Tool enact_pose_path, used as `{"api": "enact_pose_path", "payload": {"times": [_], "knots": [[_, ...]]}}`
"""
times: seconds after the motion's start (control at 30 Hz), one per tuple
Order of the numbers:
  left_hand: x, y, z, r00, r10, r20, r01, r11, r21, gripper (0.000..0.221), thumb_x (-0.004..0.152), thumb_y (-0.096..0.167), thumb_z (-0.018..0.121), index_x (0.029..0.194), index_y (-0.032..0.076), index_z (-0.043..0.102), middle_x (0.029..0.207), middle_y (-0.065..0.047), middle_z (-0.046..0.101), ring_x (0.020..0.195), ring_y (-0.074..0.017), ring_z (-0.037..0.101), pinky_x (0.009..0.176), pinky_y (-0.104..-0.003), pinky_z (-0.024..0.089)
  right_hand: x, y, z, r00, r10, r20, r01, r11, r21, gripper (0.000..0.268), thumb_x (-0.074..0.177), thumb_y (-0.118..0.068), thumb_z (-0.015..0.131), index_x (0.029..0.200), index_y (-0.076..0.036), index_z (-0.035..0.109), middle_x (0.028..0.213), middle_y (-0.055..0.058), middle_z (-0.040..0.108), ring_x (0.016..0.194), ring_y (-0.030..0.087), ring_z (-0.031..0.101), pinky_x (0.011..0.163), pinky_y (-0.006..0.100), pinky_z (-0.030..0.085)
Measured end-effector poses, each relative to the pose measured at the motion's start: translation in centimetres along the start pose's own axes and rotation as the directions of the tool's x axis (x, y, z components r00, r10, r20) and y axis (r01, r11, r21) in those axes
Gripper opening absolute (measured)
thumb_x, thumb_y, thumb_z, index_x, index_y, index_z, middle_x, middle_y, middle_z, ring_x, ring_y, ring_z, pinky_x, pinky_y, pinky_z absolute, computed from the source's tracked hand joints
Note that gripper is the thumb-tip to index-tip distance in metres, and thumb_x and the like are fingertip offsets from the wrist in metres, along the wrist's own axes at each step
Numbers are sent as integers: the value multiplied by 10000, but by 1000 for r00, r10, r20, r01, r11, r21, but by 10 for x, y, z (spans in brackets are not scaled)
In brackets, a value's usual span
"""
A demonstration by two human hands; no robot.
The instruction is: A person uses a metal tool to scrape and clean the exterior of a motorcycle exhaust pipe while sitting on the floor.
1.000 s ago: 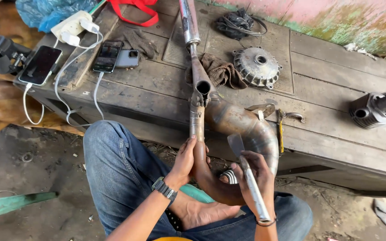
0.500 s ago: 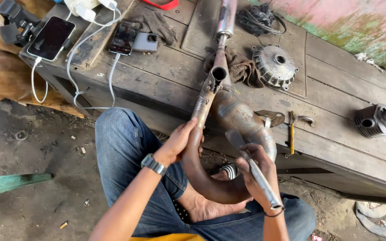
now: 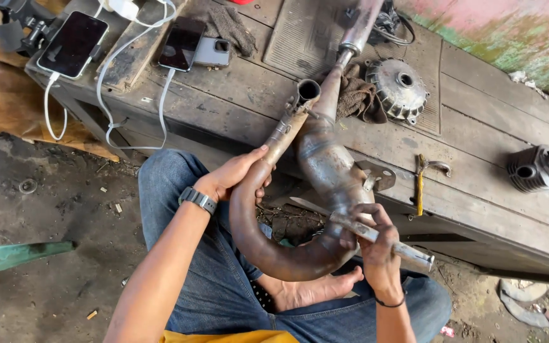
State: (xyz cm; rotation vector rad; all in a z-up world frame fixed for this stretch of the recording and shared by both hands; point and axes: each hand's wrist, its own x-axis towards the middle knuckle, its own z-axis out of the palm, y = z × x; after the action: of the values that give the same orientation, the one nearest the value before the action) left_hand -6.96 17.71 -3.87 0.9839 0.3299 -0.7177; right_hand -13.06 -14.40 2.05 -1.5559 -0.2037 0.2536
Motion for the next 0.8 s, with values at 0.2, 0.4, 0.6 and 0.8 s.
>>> {"api": "enact_pose_path", "payload": {"times": [0.2,0.4,0.6,0.8], "knots": [[-1,4,-2,999,-43,7,43,998,-46,564,1001,580,506,1074,22,546,841,-98,595,589,-200,586,582,-393,575,-7,-62,34,986,-113,126,146,945,-293,608,922,-400,647,1381,-26,507,1170,101,713,898,155,733,784,281,616],[-7,-2,11,999,26,-41,-27,1000,-6,580,1024,580,470,957,16,587,783,-97,618,556,-202,577,544,-341,536,-10,-62,63,868,22,497,-170,952,256,1205,803,-495,930,1616,-41,164,1593,123,366,1202,210,544,967,333,496],[-4,-8,15,985,142,-97,-131,985,112,529,1028,485,494,1074,-2,695,763,-192,703,634,-255,682,566,-360,581,-9,-9,45,921,318,226,-381,857,345,592,876,-164,732,1394,-23,484,1039,170,658,921,269,729,800,385,626],[39,1,22,913,256,-319,-233,966,110,412,991,234,553,1329,0,525,913,-301,656,629,-400,722,499,-529,643,13,-52,58,919,368,144,-356,929,-98,538,1006,-47,412,1530,-107,303,787,111,550,622,179,561,432,306,507]]}}
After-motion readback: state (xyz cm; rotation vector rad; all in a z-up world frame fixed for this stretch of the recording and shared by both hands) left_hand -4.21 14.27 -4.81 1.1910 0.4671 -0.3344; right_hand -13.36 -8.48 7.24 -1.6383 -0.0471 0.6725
